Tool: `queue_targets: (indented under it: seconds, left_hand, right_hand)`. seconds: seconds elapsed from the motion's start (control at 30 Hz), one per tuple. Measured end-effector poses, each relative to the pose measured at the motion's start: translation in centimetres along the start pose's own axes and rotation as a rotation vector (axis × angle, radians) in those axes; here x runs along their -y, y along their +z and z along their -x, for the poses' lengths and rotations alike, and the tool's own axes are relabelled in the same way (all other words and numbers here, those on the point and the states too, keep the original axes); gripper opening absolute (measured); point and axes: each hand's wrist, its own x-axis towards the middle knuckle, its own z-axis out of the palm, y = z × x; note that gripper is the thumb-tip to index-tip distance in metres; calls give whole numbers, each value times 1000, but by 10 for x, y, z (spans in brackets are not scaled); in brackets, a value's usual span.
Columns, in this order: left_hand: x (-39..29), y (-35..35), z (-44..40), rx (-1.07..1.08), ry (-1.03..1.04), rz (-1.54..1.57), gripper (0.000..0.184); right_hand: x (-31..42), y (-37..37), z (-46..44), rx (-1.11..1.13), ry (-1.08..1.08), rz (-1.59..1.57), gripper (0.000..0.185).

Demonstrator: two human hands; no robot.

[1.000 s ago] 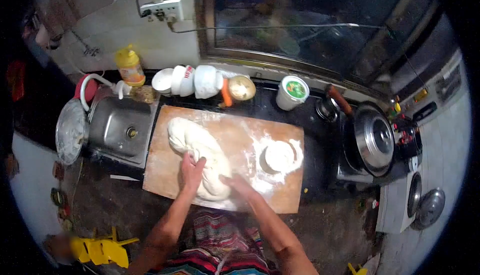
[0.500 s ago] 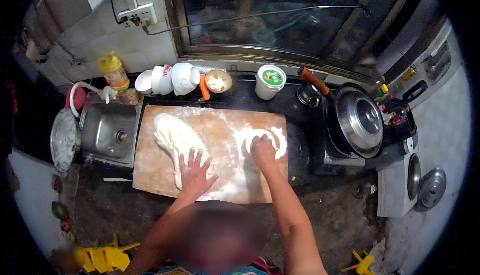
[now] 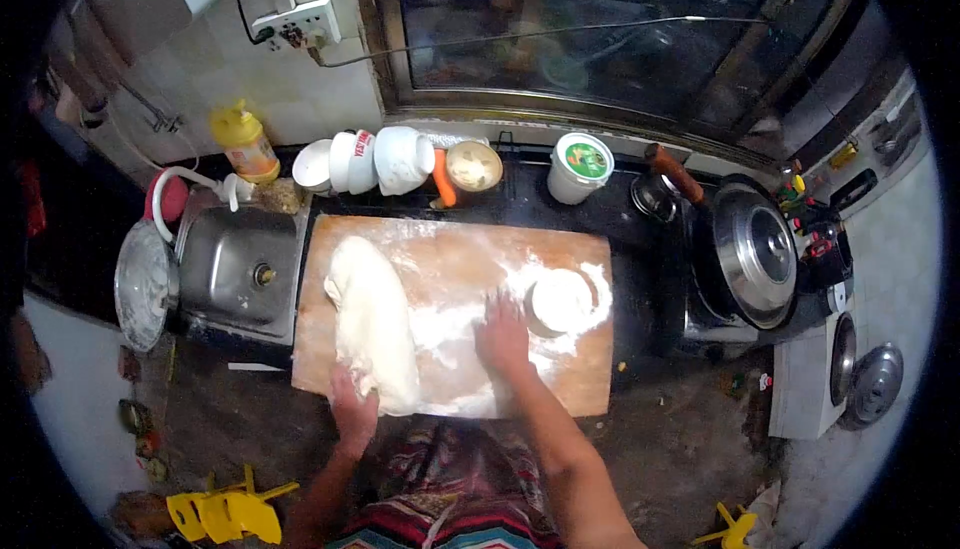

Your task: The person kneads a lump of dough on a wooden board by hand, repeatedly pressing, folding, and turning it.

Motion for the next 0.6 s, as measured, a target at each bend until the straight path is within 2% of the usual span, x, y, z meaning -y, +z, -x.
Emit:
queue_targets:
  seconds: [0.03,0.13,0.2,0.23,0.27,0.33,0.37,0.43,0.47,0.53,0.6]
  left_hand:
    - [1,1,-1,-2,-67,89,50]
    - [6,0,-4,3,-213,582,55]
    - [6,-3,3,-31,-202,614,58]
    - [7,-4,2,-54,-186,631,59]
    - [10,-3,-1,-100,-263,632,59]
    - [17,4,-2,-189,-425,627,58]
    - [19,13,-7,-175,-478,862,56]
    - [16,38,-25,-149,-571,1335,53]
    - [6,50,-32,-103,-706,814,56]
    - [-59,36,-54,141,-658,134,61]
    - [-100,52,-50,347,-364,-17,64]
  right_hand:
    - [11,12,1,-125,35,150,60]
    - [49,39,-16,-43,62,59,61]
    - [67,41,-30,144,-145,-44,65]
    - [67,43,-26,162,-293,65,66]
    - [68,44,-24,178,-445,176,67]
    - [54,29,-13,332,-440,32,63]
    - [50,18,-6,411,-437,-41,62]
    - [62,-22,3,587,-215,-320,64]
    - [66,-34,6,668,-98,-459,65]
    - [58,8,34,416,-127,-860,63]
    - [70,-18,51,346,-155,-459,57]
